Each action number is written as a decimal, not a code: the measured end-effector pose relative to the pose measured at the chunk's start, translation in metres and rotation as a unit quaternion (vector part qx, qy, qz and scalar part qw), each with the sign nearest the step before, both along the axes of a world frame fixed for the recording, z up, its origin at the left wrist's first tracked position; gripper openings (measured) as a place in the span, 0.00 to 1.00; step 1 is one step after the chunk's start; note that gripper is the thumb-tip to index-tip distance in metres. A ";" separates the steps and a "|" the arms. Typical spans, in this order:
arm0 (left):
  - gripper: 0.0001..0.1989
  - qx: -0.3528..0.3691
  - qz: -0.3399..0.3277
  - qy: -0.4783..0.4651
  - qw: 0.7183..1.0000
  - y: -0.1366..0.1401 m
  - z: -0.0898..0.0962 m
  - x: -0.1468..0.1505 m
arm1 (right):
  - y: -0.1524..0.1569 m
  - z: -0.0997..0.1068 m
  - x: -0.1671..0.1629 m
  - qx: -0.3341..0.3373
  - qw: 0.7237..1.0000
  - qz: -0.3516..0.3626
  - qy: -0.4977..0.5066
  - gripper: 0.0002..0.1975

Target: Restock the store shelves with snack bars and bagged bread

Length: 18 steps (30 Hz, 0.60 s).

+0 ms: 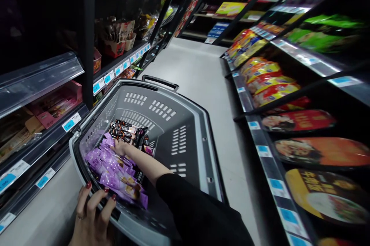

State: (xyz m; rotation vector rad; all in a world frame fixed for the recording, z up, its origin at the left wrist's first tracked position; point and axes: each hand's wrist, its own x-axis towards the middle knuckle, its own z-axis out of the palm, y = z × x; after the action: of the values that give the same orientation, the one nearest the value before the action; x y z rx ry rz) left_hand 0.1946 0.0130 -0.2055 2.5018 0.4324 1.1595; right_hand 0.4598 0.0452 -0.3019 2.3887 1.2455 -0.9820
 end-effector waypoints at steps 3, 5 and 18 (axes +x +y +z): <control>0.11 -0.004 0.002 0.008 1.000 -0.001 0.001 0.000 | 0.010 0.020 -0.003 -0.015 1.000 -0.007 -0.001 0.24; 0.12 -0.009 0.002 0.010 1.000 -0.001 0.002 -0.001 | 0.014 0.037 -0.006 -0.031 0.999 0.009 0.024 0.27; 0.10 -0.006 -0.002 0.007 1.000 0.002 0.004 0.000 | -0.042 0.073 -0.071 -0.008 0.996 0.062 0.067 0.41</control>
State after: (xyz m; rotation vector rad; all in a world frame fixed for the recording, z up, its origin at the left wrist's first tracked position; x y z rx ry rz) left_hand 0.1947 0.0153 -0.2012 2.5010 0.4351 1.1365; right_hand 0.3885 0.0029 -0.2293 2.2343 1.4076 -1.1259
